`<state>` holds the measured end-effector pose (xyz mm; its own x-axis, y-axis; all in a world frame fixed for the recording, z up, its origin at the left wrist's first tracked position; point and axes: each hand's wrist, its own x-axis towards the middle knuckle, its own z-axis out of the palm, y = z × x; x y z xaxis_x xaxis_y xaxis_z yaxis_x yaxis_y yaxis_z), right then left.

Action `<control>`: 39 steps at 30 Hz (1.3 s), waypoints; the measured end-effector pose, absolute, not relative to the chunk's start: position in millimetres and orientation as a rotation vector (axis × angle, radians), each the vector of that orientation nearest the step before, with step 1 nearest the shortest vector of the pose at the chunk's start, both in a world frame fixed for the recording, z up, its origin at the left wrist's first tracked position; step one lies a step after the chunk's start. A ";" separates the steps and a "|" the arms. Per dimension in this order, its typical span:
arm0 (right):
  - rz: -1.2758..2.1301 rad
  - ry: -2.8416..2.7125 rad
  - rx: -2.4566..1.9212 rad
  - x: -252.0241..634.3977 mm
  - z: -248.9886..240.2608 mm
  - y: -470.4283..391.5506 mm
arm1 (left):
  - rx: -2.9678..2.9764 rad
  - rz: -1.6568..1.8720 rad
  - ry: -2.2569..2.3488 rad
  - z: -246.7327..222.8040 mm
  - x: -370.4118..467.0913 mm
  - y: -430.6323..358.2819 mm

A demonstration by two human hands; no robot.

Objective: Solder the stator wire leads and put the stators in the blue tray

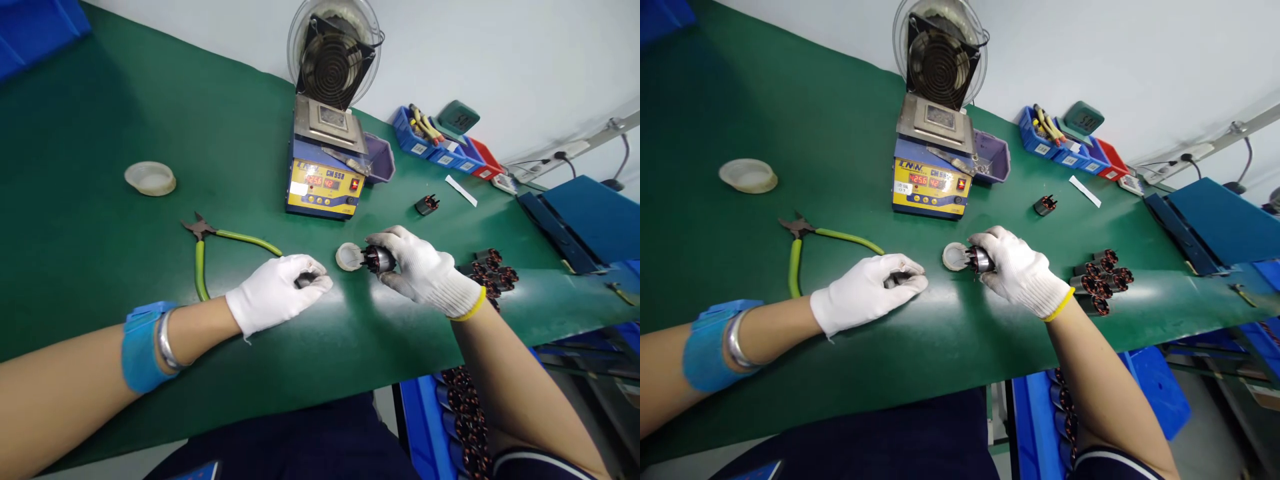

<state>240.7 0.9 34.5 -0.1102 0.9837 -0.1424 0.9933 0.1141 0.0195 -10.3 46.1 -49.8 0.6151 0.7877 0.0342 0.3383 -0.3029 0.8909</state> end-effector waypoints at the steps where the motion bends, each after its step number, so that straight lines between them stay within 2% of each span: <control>1: -0.132 2.223 2.013 239.0 37.1 2.0 | 1.904 0.600 0.911 -49.9 -10.4 46.0; 8: -0.122 2.261 1.967 239.5 34.0 0.0 | 2.209 0.708 1.005 -48.2 7.9 48.9; 13: 0.002 2.373 1.968 244.1 26.5 -3.3 | 2.431 0.538 1.028 -47.0 45.7 50.7; 20: -0.041 2.346 1.937 242.0 30.5 -3.1 | 2.389 0.487 0.987 -45.1 54.3 53.5; 26: -0.130 2.193 1.920 236.2 41.2 6.3 | 2.258 0.676 1.047 -45.1 43.6 54.5; 31: -0.155 2.201 1.886 238.9 40.6 15.0 | 2.298 0.533 1.049 -44.2 41.3 55.6; 39: -0.118 2.221 2.128 240.1 44.8 0.1 | 2.344 0.506 1.042 -46.3 42.8 54.3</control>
